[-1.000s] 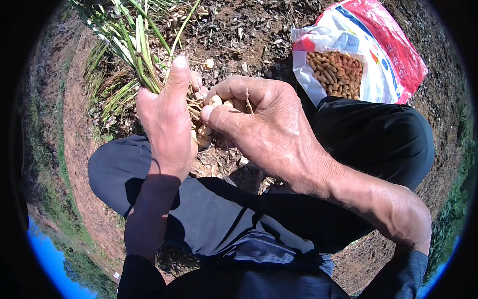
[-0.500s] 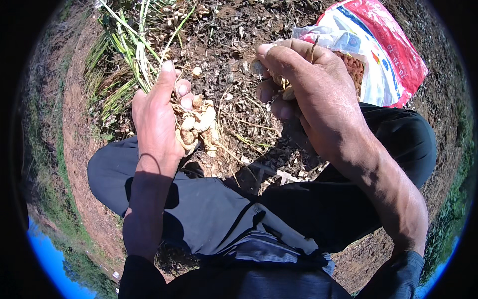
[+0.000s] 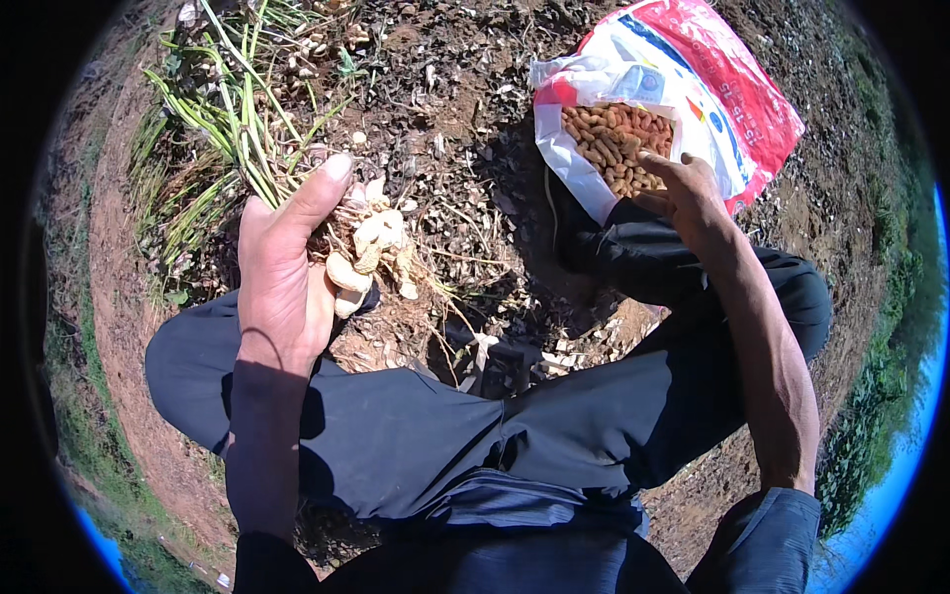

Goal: The person sits on the ground and repeatedly picks up peanut plants, removes the peanuts from the roots, and places them into a nearby bag. The person continues this process throughout the video.

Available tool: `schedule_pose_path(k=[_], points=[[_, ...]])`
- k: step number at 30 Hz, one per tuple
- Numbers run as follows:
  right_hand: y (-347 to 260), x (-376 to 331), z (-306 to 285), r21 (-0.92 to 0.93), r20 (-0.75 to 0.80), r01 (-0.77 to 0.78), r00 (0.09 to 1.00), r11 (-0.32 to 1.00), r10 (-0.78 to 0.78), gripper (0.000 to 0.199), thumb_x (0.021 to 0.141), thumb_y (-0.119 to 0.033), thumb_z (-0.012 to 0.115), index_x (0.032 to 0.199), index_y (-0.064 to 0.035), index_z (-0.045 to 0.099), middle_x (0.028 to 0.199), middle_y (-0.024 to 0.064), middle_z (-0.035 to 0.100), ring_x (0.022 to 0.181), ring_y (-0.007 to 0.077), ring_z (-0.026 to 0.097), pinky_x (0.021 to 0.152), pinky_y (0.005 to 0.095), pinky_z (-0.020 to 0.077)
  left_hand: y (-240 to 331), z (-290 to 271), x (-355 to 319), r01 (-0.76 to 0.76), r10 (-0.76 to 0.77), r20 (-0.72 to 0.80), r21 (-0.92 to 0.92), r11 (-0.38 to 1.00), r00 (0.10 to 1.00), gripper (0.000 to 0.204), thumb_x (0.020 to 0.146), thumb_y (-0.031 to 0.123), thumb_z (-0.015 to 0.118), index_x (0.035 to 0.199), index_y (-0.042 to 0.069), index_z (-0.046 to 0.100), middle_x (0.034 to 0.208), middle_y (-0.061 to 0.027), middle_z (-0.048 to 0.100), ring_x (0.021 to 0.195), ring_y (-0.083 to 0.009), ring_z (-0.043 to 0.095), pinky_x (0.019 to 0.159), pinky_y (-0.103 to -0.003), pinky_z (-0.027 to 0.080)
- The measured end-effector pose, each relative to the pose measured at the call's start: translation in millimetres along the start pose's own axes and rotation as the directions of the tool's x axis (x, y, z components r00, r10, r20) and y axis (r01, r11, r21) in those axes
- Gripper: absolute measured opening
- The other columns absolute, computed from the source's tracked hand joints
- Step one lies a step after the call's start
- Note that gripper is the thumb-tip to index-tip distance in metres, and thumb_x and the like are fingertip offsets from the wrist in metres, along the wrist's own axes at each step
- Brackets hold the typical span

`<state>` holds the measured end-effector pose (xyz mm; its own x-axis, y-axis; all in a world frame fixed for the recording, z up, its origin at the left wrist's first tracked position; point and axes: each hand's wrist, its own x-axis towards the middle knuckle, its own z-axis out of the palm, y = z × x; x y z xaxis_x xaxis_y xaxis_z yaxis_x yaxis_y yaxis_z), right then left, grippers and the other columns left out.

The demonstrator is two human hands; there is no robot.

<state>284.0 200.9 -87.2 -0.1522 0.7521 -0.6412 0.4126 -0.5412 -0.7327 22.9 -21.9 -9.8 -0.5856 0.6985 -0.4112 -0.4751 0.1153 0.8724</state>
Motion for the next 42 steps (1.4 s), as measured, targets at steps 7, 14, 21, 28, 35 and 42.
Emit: schedule_pose_path(k=[7,14,21,28,35,42], points=[[-40,-77,39,-0.011,0.3,0.562,0.791,0.827,-0.533,0.02,0.097,-0.01,0.058,0.113,0.0022,0.062,0.095,0.0068,0.065,0.08,0.0115,0.064,0.069,0.0231,0.0506,6,21,-6,-0.064,0.065,0.094,-0.009,0.998,0.994,0.025,0.091,0.009,0.067,0.106,-0.011,0.062,0.094,-0.0152,0.069,0.08,-0.0184,0.071,0.073,-0.033,0.062],[-29,-133,100,0.091,0.517,0.757,0.519,0.647,-0.68,0.039,0.082,-0.008,0.074,0.118,-0.0001,0.06,0.1,0.0088,0.063,0.084,0.0141,0.063,0.062,0.0254,0.0501,7,25,-9,0.036,-0.013,0.132,-0.167,0.985,0.991,0.031,0.089,0.016,0.07,0.105,-0.008,0.059,0.09,-0.0152,0.068,0.073,-0.0189,0.071,0.064,-0.031,0.062],[-28,-129,104,0.127,0.544,0.748,0.497,0.652,-0.676,0.047,0.083,-0.008,0.074,0.125,0.0011,0.055,0.105,0.015,0.066,0.089,0.0214,0.068,0.073,0.0308,0.0561,2,28,-5,0.027,-0.026,0.015,-0.115,0.993,1.0,0.038,0.082,0.021,0.079,0.098,-0.009,0.062,0.079,-0.0111,0.066,0.063,-0.0138,0.067,0.053,-0.026,0.057],[-33,-129,110,0.074,0.58,0.914,0.286,0.4,-0.762,0.044,0.078,-0.004,0.076,0.118,0.0013,0.059,0.087,0.0124,0.066,0.077,0.0277,0.067,0.065,0.035,0.0552,-6,19,-4,-0.05,0.049,0.032,0.043,0.998,0.998,0.036,0.081,0.021,0.081,0.09,-0.004,0.057,0.078,-0.0059,0.063,0.058,-0.0071,0.058,0.05,-0.022,0.049],[-29,-139,113,0.104,0.546,0.738,0.518,0.666,-0.659,0.03,0.084,-0.004,0.07,0.11,0.0022,0.056,0.088,0.009,0.062,0.073,0.0146,0.063,0.061,0.0277,0.0523,-8,18,-8,-0.004,0.003,0.032,0.018,1.0,0.999,0.042,0.083,0.021,0.079,0.095,-0.003,0.047,0.083,-0.0072,0.058,0.066,-0.0081,0.058,0.054,-0.023,0.05],[-49,-138,108,0.206,0.648,0.329,0.659,0.921,-0.381,0.014,0.09,-0.006,0.067,0.099,0.0019,0.06,0.084,0.0019,0.063,0.074,0.0043,0.059,0.065,0.0215,0.0498,0,15,-9,0.032,-0.038,0.112,0.055,0.998,0.993,0.031,0.084,0.021,0.077,0.093,-0.002,0.059,0.08,-0.0045,0.062,0.065,-0.0077,0.059,0.054,-0.023,0.05]])
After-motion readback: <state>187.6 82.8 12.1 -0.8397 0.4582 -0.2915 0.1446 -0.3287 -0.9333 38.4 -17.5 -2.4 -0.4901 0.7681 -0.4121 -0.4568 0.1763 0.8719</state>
